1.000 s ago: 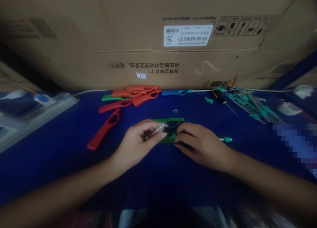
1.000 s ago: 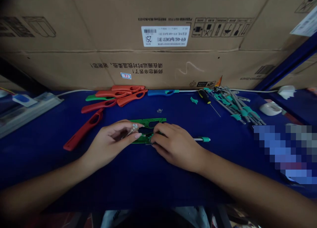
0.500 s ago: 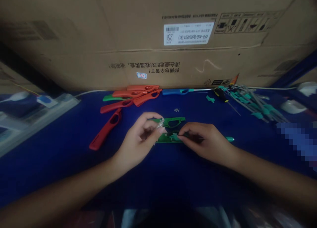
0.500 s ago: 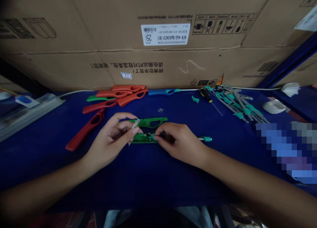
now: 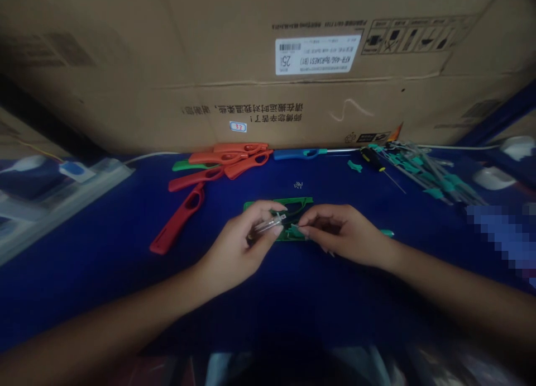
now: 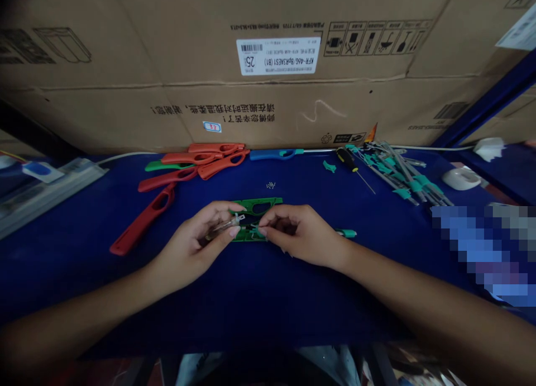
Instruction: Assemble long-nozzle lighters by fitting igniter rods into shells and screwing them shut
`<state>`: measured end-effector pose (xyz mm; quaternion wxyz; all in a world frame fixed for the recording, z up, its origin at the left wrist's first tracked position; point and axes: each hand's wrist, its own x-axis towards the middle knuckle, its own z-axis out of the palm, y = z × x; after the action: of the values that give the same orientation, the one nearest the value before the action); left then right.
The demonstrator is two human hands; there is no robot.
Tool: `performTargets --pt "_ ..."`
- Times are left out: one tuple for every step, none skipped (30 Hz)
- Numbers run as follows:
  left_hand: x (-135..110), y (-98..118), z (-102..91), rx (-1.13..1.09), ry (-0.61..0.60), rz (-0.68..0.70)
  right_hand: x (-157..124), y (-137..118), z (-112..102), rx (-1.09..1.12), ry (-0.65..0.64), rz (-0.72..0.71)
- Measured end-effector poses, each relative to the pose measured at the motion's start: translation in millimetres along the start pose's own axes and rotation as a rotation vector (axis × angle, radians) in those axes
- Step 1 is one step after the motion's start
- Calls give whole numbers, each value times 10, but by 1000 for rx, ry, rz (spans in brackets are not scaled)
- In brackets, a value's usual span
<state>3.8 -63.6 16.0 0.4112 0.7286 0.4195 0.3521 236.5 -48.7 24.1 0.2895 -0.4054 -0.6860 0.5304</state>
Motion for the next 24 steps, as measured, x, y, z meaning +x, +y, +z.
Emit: performTargets --pt "0 -9 3 15 -11 4 3 -4 -2 4 -1 1" --pt "0 -17 5 24 -18 7 4 -7 -4 7 2 0" --pt "1 -23 7 29 -20 8 5 -9 -5 9 3 -1" --pt "2 -27 8 30 -25 6 5 -10 -6 10 5 -2" --pt "3 -29 7 28 -32 4 5 -10 -7 11 7 -5" --pt "4 -28 6 24 -40 3 4 -11 -7 13 7 -9" --pt "5 -24 4 21 -47 3 3 -11 -7 14 5 -13" --pt "6 -19 2 21 -54 3 2 -13 -7 13 4 -15" --pt "8 -13 0 25 -55 7 1 -15 -6 9 3 -15" --pt "11 -8 0 30 -54 10 0 -18 -5 5 4 -14" --pt "14 -2 0 33 -50 11 0 -21 -4 -1 6 -11" --pt "18 1 2 34 -48 12 0 -24 -4 -9 8 -7" --pt "22 4 4 32 -49 12 1 -26 -3 -17 9 -6" --pt "25 5 6 29 -50 10 3 -26 -2 -25 9 -7" --pt "29 5 8 26 -50 11 5 -23 -1 -34 8 -13" --pt "32 4 9 25 -49 13 7 -16 0 -42 8 -21" --pt "35 2 10 25 -48 18 10 -7 2 -49 9 -32" --pt "37 -1 10 28 -46 21 12 4 3 -55 8 -40" --pt "39 -4 10 32 -42 25 13 16 5 -62 10 -45" --pt "40 -8 9 37 -40 30 14 29 7 -68 10 -46" --pt "40 -12 8 44 -38 34 13 40 8 -72 8 -47" --pt "39 -17 8 50 -35 34 11 49 9 -76 4 -46" --pt "37 -22 8 55 -32 32 9 55 10 -78 1 -47" --pt "34 -27 8 57 -31 28 5 59 9 -80 -1 -47"
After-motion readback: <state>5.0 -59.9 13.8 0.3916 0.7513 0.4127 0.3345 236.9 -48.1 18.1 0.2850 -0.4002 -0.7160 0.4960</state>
